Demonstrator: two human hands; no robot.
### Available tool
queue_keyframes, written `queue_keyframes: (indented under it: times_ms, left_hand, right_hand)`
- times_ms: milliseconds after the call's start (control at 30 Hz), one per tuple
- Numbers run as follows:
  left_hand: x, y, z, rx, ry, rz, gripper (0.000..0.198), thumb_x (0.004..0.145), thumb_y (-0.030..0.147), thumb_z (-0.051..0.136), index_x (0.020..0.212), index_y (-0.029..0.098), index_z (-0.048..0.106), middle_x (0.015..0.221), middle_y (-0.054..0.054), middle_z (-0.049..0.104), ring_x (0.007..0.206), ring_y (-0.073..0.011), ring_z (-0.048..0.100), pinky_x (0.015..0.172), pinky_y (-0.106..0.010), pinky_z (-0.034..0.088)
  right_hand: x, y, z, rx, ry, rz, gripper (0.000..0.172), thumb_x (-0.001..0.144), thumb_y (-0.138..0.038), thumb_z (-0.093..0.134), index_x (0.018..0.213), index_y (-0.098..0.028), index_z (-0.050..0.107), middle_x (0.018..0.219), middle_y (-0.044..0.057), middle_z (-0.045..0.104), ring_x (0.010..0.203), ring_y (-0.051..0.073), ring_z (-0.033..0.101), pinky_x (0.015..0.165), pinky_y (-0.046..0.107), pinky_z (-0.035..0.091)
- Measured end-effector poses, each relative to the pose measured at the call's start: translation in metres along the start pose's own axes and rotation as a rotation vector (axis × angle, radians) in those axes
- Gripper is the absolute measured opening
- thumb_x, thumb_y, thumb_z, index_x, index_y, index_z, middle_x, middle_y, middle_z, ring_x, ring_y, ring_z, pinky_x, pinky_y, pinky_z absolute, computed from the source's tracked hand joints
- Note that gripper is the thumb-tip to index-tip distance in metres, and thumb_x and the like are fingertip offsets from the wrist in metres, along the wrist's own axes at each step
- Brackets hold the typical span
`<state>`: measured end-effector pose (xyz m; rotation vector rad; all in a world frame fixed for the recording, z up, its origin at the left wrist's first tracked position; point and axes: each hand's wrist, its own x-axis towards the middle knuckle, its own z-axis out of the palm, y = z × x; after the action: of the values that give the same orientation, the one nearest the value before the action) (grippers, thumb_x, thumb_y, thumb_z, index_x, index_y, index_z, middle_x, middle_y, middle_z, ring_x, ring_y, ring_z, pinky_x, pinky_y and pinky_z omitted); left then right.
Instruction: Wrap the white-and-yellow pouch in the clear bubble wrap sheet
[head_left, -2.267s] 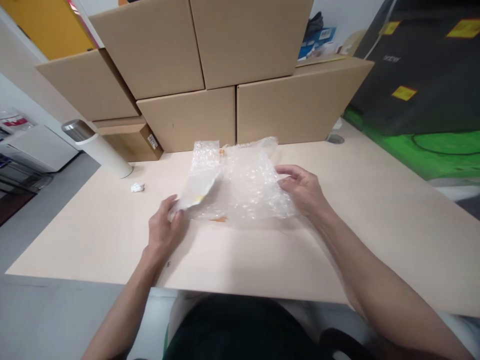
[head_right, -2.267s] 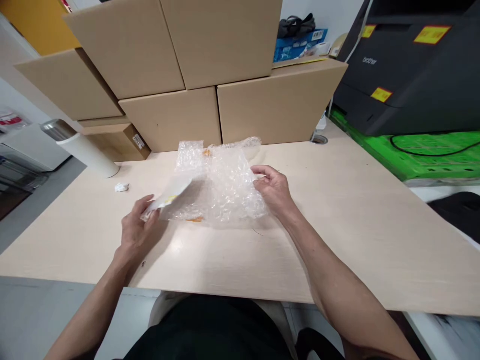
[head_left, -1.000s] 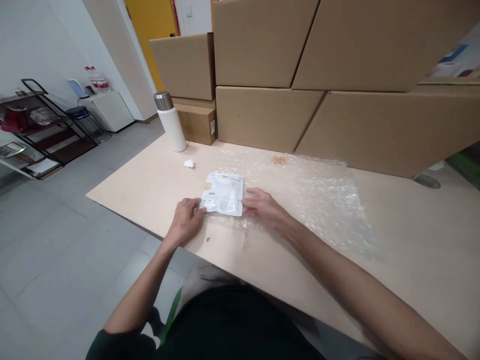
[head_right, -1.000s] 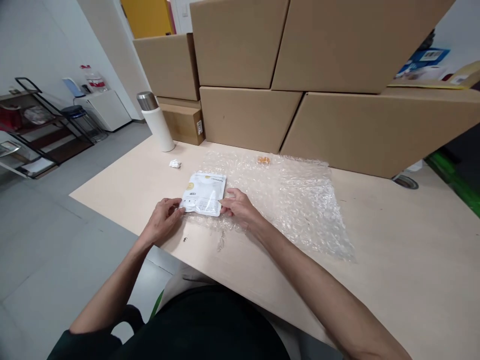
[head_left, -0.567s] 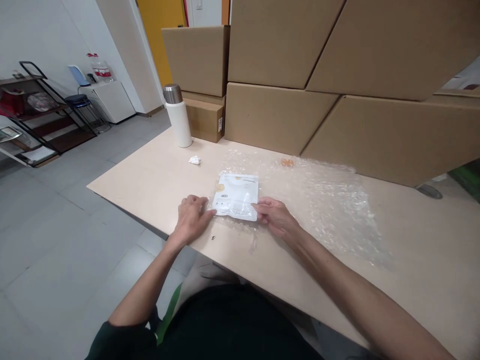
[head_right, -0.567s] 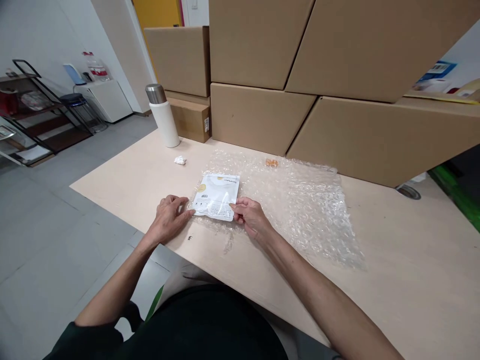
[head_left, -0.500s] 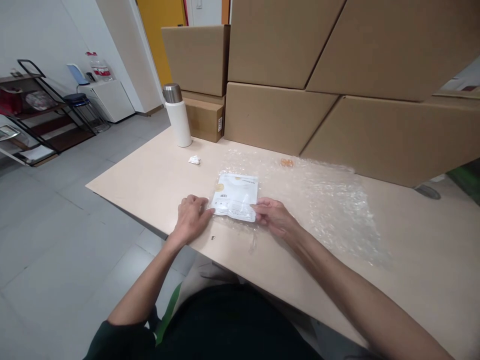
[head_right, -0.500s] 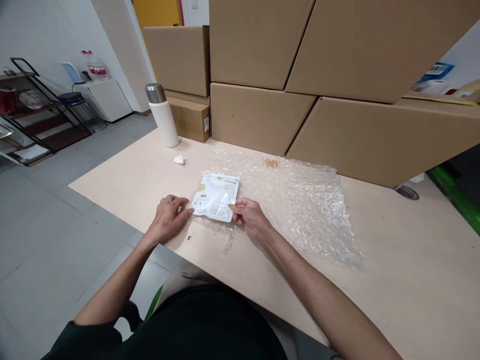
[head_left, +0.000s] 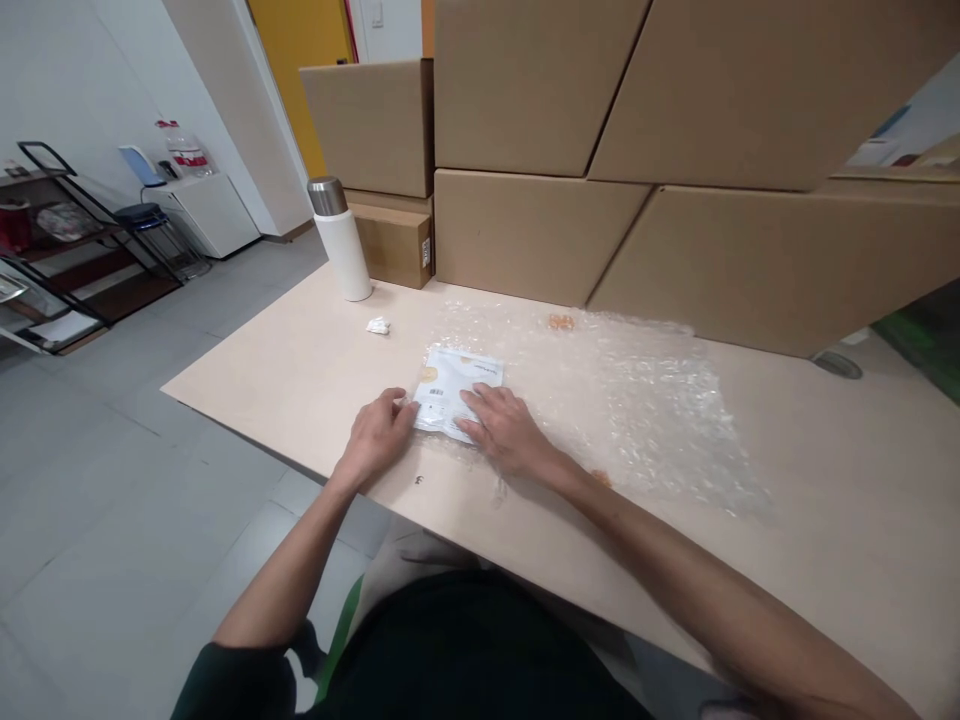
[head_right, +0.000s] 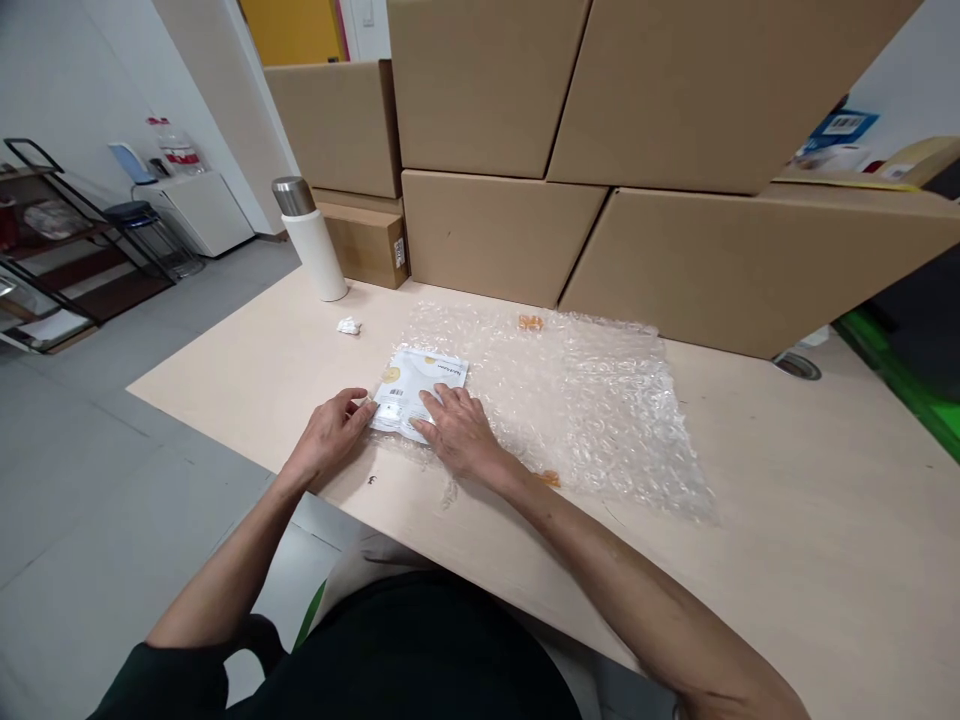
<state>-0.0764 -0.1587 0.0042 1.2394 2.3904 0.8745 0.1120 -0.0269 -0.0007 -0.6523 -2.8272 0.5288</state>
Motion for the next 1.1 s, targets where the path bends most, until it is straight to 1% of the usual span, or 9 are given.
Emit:
queue_keyframes:
  times_ms: [200,300,400,467,567,733,900,1033,1100]
  left_hand:
    - [0.010,0.003,0.005,-0.539,-0.092,-0.087,0.044,0.075,0.055,0.071,0.095,0.016,0.063,0.070,0.000,0.064,0.059,-0.0154,0.057,0.055,-0.025,0.041]
    - [0.004,0.019,0.007,-0.721,-0.054,-0.042,0.043,0.074,0.053,0.076,0.091,0.019,0.058,0.073,0.001,0.063,0.063,-0.0134,0.057,0.059,-0.024,0.044]
    - [-0.005,0.047,0.010,-0.778,-0.030,0.101,0.039,0.086,0.057,0.064,0.097,0.021,0.058,0.091,-0.003,0.068,0.080,-0.0166,0.064,0.074,-0.028,0.050]
    - [-0.011,0.069,0.015,-0.720,-0.049,0.214,0.043,0.093,0.063,0.049,0.103,0.022,0.059,0.117,-0.007,0.067,0.102,-0.0215,0.065,0.087,-0.034,0.051]
    - [-0.014,0.096,0.029,-0.501,-0.124,0.417,0.054,0.098,0.065,0.031,0.109,0.022,0.062,0.139,-0.011,0.055,0.134,-0.0272,0.048,0.108,-0.042,0.042]
    - [-0.012,0.121,0.062,-0.105,-0.274,0.614,0.042,0.101,0.056,0.034,0.120,0.027,0.060,0.144,-0.010,0.050,0.141,-0.0302,0.037,0.114,-0.053,0.031]
    - [-0.009,0.127,0.089,0.190,-0.315,0.647,0.042,0.100,0.057,0.039,0.119,0.029,0.063,0.142,-0.011,0.050,0.138,-0.0366,0.037,0.109,-0.062,0.030]
    - [-0.010,0.127,0.098,0.317,-0.306,0.695,0.040,0.098,0.055,0.044,0.115,0.027,0.065,0.145,-0.012,0.048,0.140,-0.0396,0.034,0.110,-0.065,0.026]
    - [-0.009,0.123,0.098,0.282,-0.328,0.705,0.038,0.099,0.052,0.044,0.117,0.027,0.065,0.148,-0.013,0.046,0.143,-0.0398,0.032,0.111,-0.065,0.025]
  right_hand:
    - [0.005,-0.005,0.006,0.051,0.038,0.047,0.054,0.103,-0.048,0.034,0.143,-0.017,0.052,0.149,0.018,0.049,0.128,0.038,0.048,0.102,0.055,0.039]
    - [0.003,-0.002,0.002,0.264,0.070,0.041,0.054,0.103,-0.051,0.033,0.143,-0.020,0.052,0.149,0.015,0.049,0.135,0.034,0.045,0.109,0.053,0.035]
    - [-0.003,0.002,-0.009,0.606,0.110,0.074,0.054,0.100,-0.056,0.035,0.140,-0.025,0.055,0.149,0.010,0.051,0.139,0.028,0.042,0.114,0.046,0.032]
    - [-0.010,0.004,-0.018,0.877,0.123,0.131,0.054,0.098,-0.059,0.039,0.137,-0.028,0.057,0.144,0.008,0.056,0.136,0.026,0.047,0.112,0.043,0.035]
    - [-0.022,0.011,-0.031,1.301,0.110,0.258,0.053,0.097,-0.061,0.040,0.130,-0.026,0.062,0.122,0.007,0.069,0.111,0.025,0.063,0.093,0.038,0.050]
    - [-0.047,0.036,-0.047,1.624,0.163,0.645,0.033,0.091,-0.046,0.055,0.096,-0.018,0.071,0.070,0.003,0.066,0.063,0.017,0.058,0.058,0.028,0.048]
    - [-0.070,0.064,-0.054,1.384,0.229,0.594,0.025,0.078,-0.043,0.068,0.076,-0.018,0.067,0.073,0.005,0.066,0.065,0.018,0.058,0.061,0.031,0.047]
    - [-0.069,0.075,-0.050,0.732,0.425,0.408,0.025,0.084,-0.038,0.057,0.098,-0.020,0.069,0.115,0.011,0.068,0.101,0.026,0.061,0.090,0.041,0.047]
    - [-0.060,0.075,-0.046,0.501,0.413,0.300,0.029,0.090,-0.038,0.048,0.103,-0.019,0.066,0.120,0.014,0.066,0.110,0.027,0.058,0.100,0.044,0.042]
